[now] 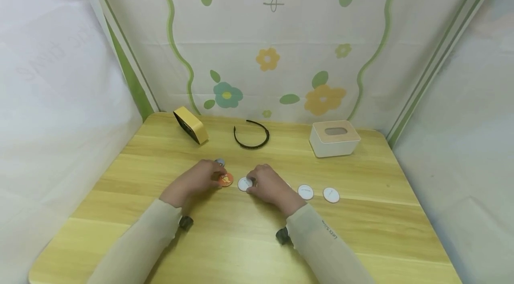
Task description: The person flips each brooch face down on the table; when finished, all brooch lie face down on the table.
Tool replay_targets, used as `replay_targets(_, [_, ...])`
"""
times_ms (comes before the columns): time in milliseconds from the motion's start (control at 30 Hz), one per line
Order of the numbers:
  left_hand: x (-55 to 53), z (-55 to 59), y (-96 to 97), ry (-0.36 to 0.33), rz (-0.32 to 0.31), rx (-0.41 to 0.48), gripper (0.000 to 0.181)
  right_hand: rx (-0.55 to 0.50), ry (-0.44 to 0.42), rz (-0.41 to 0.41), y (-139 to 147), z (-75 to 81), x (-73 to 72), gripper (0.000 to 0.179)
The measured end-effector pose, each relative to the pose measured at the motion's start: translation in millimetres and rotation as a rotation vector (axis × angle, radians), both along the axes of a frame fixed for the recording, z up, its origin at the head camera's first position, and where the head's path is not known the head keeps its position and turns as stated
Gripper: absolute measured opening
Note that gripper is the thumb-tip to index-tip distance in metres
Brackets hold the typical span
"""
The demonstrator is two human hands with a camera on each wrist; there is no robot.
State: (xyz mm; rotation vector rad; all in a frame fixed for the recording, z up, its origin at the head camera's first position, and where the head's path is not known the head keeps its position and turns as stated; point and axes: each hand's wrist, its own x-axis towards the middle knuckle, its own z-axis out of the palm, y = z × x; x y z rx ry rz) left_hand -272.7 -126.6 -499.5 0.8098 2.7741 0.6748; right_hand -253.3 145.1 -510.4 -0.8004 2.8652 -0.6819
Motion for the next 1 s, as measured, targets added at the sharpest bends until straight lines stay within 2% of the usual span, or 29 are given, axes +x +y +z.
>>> replay_targets(233, [2.6, -0.2, 2.6, 0.019, -0.019, 0.011, 0.015, 0.007, 0.003, 0.003, -1, -1.6, 0.6, 0.039])
replay_targets(533, [2.7, 1.9, 2.7, 0.019, -0.013, 0.005, 0.019, -0.013, 0.04, 0.02, -5, -1.1, -0.9, 0.037])
replay_targets(800, [3.0, 1.8, 2.3, 0.003, 0.01, 0.031, 0.024, 0.009, 0.089, 0.081, -29, -2.5, -5.6, 0.04])
replay_targets(1000, [2.9, 2.0, 1.0, -0.023, 0.014, 0.044, 0.026, 0.019, 0.095, 0.103, -47, -2.8, -6.1, 0.029])
